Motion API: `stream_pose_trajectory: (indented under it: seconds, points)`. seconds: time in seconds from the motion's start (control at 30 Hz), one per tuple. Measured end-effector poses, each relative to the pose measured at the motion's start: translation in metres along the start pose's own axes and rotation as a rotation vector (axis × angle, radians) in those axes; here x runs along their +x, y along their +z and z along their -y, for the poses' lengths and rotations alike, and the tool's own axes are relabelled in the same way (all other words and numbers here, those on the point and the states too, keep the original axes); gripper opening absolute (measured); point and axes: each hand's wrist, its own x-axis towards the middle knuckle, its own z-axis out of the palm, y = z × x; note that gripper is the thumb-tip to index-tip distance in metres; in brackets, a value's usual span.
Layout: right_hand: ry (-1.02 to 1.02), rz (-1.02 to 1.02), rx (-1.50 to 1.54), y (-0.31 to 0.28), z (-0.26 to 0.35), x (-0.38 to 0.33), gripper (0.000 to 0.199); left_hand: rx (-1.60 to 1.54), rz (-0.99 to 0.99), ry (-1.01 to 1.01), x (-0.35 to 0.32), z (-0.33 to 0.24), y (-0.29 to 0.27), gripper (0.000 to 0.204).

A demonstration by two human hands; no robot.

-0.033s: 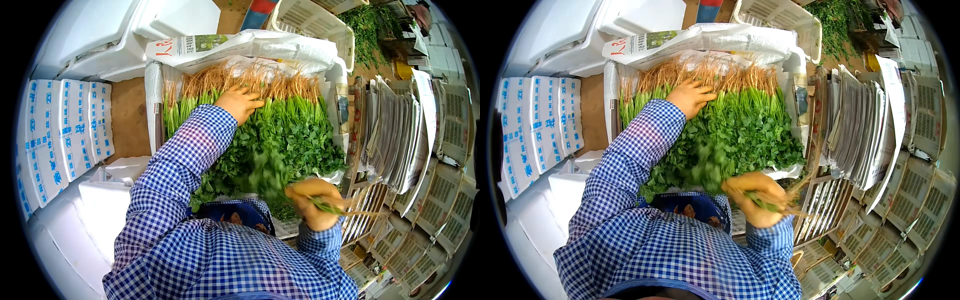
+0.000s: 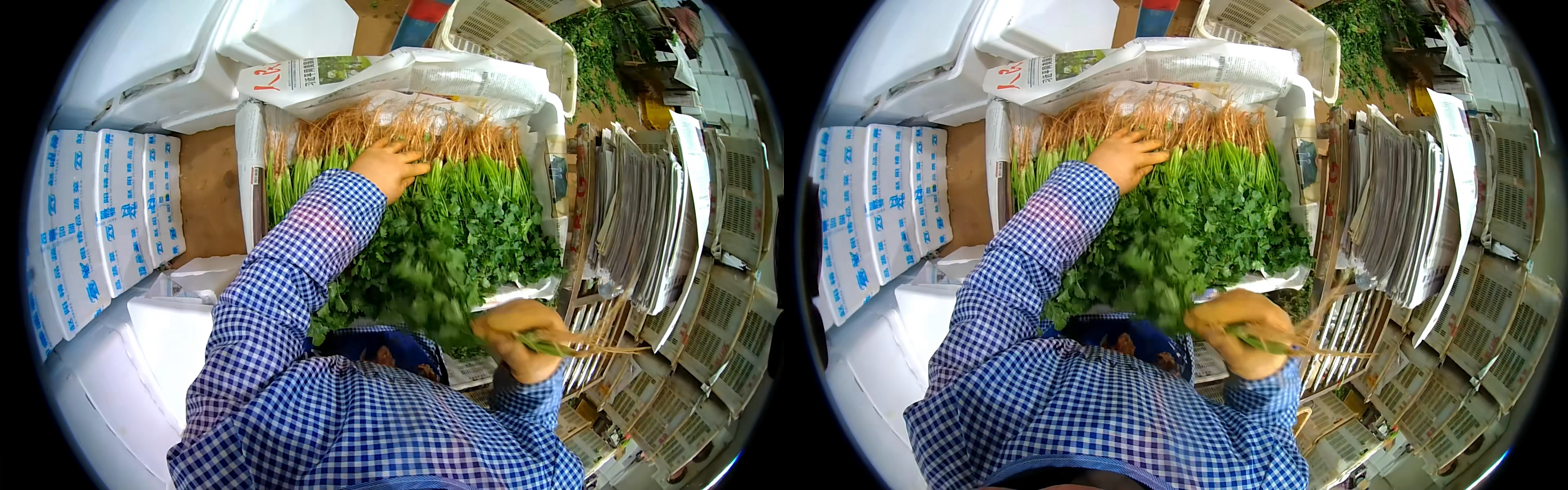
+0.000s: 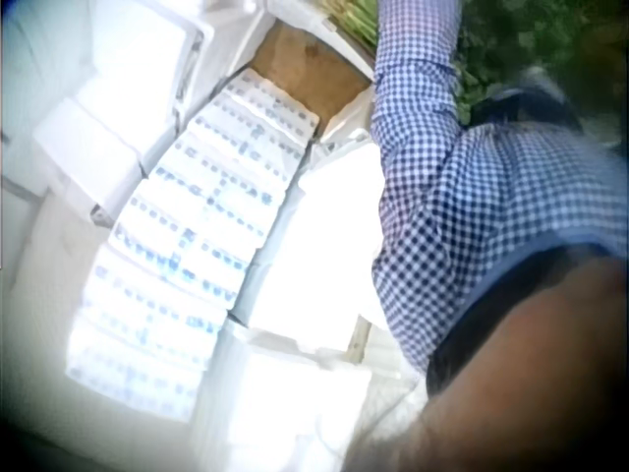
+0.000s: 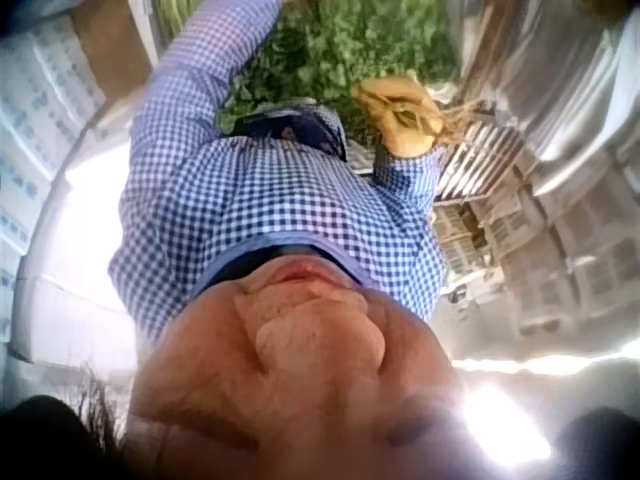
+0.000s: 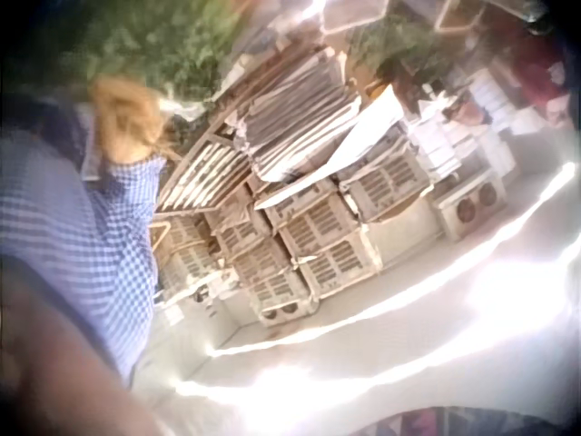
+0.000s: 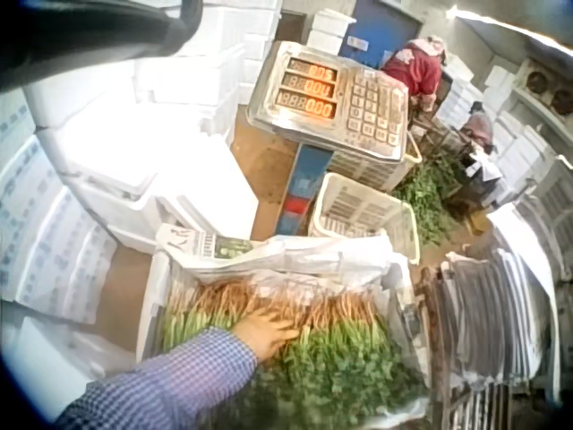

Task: The person sorts bunches of coriander by hand, moving them between baskets and crates, and then arranges them in a crate lined with newspaper.

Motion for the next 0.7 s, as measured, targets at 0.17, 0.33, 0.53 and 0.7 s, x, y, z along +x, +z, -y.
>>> stream_pose_trajectory:
  seconds: [0.17, 0.33, 0.53, 0.7]
  points:
    - [0.072, 0.321, 0.573, -0.035, 0.031, -0.024, 0.022, -0.001, -0.003, -0.015, 0.003, 0.001, 0.005, 0.041]
    - [0.929, -0.676, -0.255, -0.050, -0.008, -0.075, 0.026, -0.085, -0.064, 0.009, 0.004, 0.003, 0.003, 0.043]
    - [0.544, -0.901, 0.172, -0.039, -0.011, -0.112, 0.031, -0.234, -0.591, 0.237, -0.021, -0.036, -0.011, 0.041]
    - [0.359, -0.815, 0.303, -0.023, -0.007, -0.114, 0.054, -1.289, 0.090, 0.257, -0.090, -0.178, -0.043, 0.073]
